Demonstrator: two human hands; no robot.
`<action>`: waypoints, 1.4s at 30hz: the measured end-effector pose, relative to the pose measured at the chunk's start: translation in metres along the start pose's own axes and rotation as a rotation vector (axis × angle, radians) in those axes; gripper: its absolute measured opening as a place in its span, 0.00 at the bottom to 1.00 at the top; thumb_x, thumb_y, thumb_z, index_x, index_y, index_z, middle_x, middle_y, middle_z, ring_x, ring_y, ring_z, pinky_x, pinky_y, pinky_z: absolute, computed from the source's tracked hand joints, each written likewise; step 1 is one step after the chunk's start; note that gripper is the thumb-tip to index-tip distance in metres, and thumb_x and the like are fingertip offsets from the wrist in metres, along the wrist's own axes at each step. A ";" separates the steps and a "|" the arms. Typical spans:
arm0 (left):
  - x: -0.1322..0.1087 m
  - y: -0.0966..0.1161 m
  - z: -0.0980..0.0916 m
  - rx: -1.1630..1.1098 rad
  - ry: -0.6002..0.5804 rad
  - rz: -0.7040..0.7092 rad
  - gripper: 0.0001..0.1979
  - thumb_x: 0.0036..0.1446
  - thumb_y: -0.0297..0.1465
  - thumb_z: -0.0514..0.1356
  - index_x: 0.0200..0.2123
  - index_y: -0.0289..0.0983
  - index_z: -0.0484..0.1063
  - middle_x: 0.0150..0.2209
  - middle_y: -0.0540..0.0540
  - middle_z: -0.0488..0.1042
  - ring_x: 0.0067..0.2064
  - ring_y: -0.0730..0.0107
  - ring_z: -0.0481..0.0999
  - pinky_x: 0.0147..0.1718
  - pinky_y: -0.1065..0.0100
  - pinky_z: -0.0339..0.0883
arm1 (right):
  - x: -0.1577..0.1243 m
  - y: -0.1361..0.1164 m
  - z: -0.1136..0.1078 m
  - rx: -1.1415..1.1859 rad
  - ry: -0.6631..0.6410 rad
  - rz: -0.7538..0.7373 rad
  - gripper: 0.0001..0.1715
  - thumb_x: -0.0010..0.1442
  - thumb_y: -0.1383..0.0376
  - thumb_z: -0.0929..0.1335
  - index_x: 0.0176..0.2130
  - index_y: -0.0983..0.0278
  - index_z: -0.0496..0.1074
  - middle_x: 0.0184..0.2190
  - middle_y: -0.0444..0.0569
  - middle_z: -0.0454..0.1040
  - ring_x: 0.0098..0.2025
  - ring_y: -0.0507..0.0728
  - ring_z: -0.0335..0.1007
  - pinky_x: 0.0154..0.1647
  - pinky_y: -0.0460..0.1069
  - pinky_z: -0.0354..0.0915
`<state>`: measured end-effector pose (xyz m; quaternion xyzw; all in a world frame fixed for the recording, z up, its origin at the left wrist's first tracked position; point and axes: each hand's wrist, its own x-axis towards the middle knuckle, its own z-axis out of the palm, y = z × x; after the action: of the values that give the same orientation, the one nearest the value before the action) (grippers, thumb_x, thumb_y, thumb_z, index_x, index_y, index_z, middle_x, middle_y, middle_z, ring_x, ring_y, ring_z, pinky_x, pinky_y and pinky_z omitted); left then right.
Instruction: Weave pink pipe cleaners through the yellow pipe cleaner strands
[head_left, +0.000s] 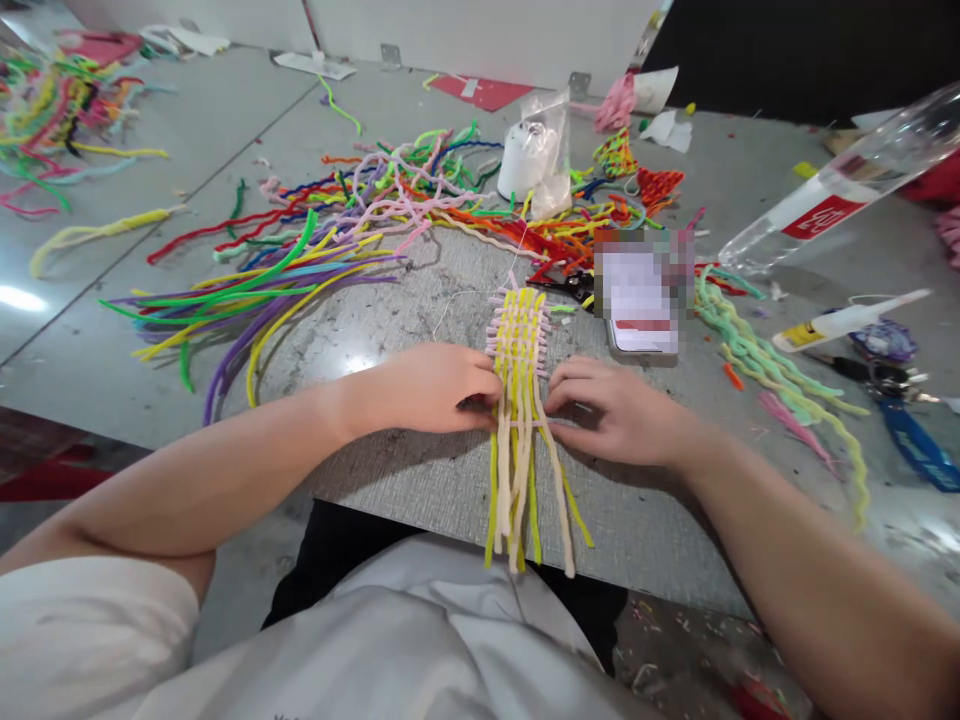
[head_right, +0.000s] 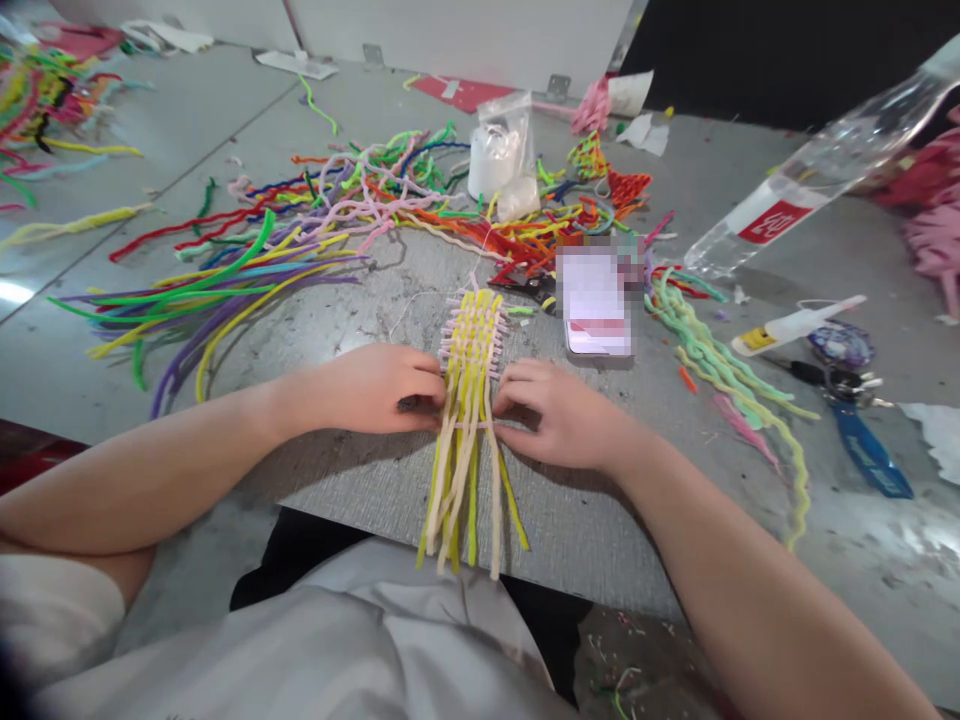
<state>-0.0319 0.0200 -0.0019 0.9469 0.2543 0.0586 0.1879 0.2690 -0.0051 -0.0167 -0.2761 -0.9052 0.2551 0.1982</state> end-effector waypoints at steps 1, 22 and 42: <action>0.000 0.001 0.002 0.009 -0.004 -0.006 0.07 0.71 0.37 0.67 0.41 0.41 0.83 0.40 0.46 0.82 0.40 0.62 0.82 0.38 0.64 0.70 | 0.001 0.000 0.002 -0.003 0.006 0.005 0.09 0.74 0.61 0.72 0.38 0.58 0.76 0.37 0.50 0.81 0.40 0.61 0.77 0.44 0.56 0.70; 0.002 -0.011 -0.009 0.155 0.059 -0.145 0.11 0.73 0.33 0.59 0.40 0.40 0.81 0.38 0.45 0.83 0.40 0.60 0.82 0.40 0.62 0.69 | 0.011 -0.013 0.021 -0.102 0.048 -0.051 0.08 0.75 0.65 0.68 0.41 0.58 0.76 0.39 0.51 0.83 0.42 0.61 0.78 0.45 0.56 0.72; 0.001 -0.015 -0.021 0.004 -0.014 -0.033 0.04 0.65 0.30 0.66 0.36 0.39 0.80 0.37 0.47 0.81 0.38 0.64 0.79 0.39 0.65 0.65 | 0.012 -0.021 0.027 -0.234 0.096 0.114 0.15 0.63 0.64 0.72 0.32 0.56 0.61 0.31 0.49 0.73 0.37 0.62 0.68 0.41 0.57 0.62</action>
<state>-0.0422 0.0387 0.0115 0.9434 0.2685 0.0482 0.1886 0.2379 -0.0232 -0.0235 -0.3602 -0.9011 0.1450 0.1928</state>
